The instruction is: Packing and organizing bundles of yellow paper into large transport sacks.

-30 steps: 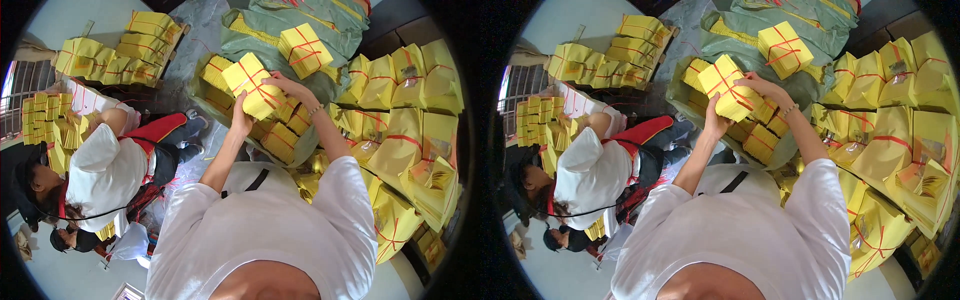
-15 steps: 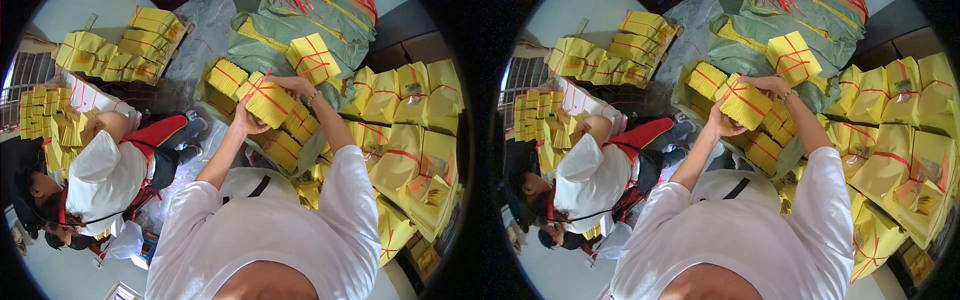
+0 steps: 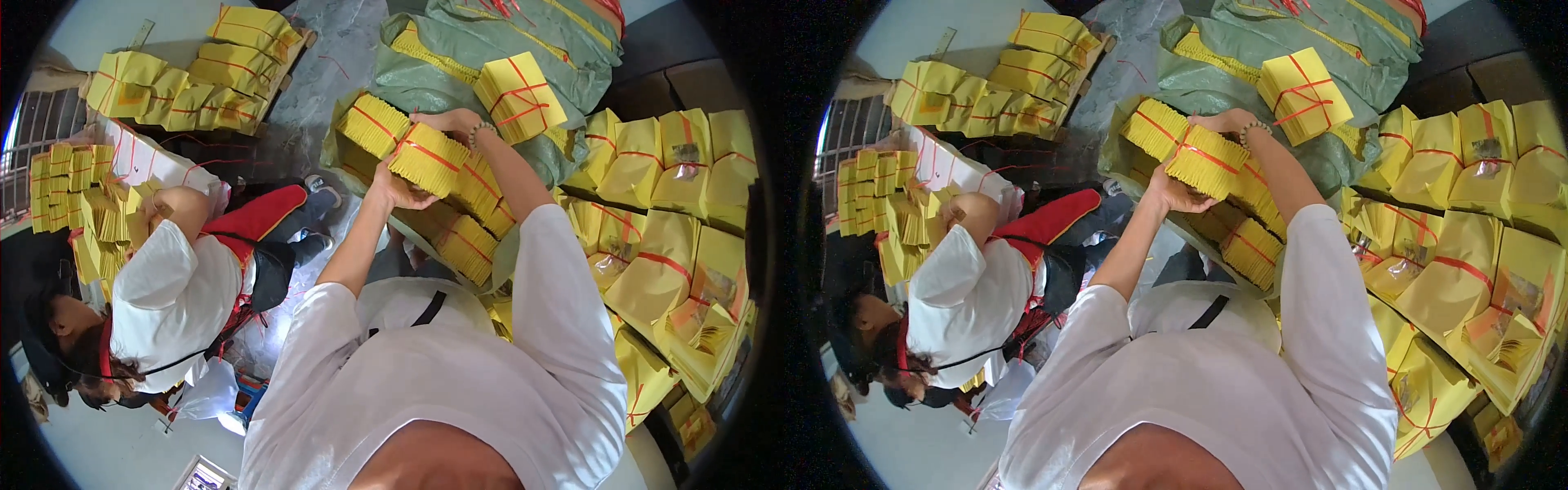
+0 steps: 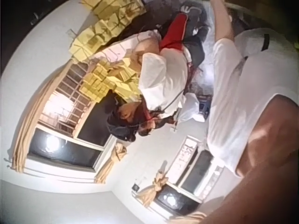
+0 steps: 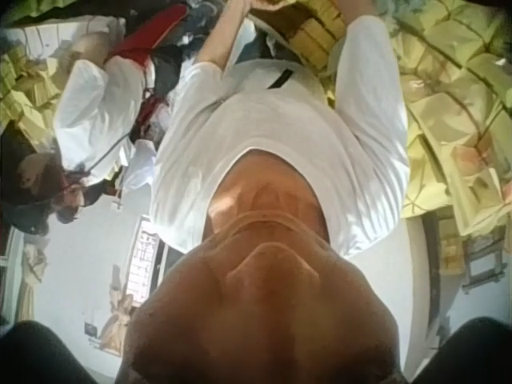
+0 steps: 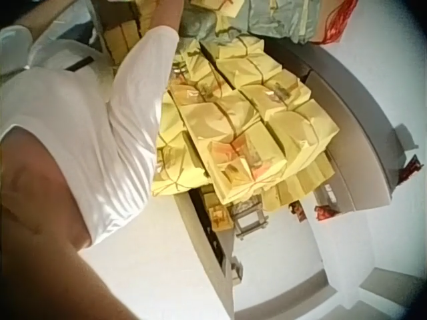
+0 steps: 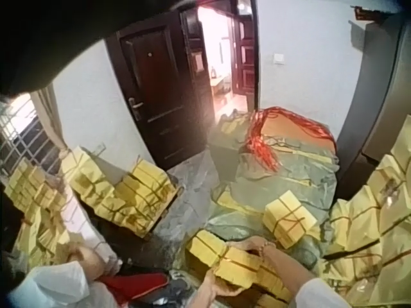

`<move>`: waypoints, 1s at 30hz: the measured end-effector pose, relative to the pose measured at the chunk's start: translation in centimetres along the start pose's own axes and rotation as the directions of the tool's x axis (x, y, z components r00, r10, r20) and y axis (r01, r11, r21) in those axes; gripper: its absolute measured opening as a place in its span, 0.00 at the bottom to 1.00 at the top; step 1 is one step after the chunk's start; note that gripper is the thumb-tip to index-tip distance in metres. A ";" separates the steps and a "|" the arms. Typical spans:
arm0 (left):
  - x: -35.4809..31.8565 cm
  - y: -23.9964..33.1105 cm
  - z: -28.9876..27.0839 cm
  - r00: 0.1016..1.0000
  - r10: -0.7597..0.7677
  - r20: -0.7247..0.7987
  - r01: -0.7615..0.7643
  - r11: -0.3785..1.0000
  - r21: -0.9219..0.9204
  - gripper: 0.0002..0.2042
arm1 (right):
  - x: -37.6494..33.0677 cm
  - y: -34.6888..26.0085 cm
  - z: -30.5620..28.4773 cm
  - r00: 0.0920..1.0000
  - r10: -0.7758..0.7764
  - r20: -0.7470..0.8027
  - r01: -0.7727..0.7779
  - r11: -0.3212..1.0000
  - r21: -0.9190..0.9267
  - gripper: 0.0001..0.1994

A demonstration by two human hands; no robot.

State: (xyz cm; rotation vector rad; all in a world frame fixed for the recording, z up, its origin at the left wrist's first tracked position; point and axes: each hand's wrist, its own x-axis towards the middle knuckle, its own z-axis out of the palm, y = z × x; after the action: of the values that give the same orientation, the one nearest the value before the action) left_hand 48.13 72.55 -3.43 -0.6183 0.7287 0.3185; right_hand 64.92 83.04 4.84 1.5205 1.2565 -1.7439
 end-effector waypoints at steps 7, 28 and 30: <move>0.7 0.7 0.4 0.985 0.040 -0.166 -0.050 0.997 -0.062 0.52 | 1.8 2.1 0.8 0.982 -0.030 -0.188 0.039 0.998 0.044 0.55; 5.9 -4.0 0.2 0.190 0.939 -0.287 -0.539 0.344 0.769 0.21 | -6.9 12.8 5.7 -0.164 -0.127 -0.978 0.597 0.777 -0.201 0.16; 6.0 -4.9 2.5 0.209 0.976 0.065 -0.695 0.102 0.712 0.28 | -7.3 15.9 2.2 -0.314 -0.077 -0.946 0.479 0.848 -0.228 0.20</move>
State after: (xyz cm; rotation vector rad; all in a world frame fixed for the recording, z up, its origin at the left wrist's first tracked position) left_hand 56.03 70.62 -4.17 0.5728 1.5713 1.0603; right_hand 79.04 72.63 6.71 3.3245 2.3118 -0.2503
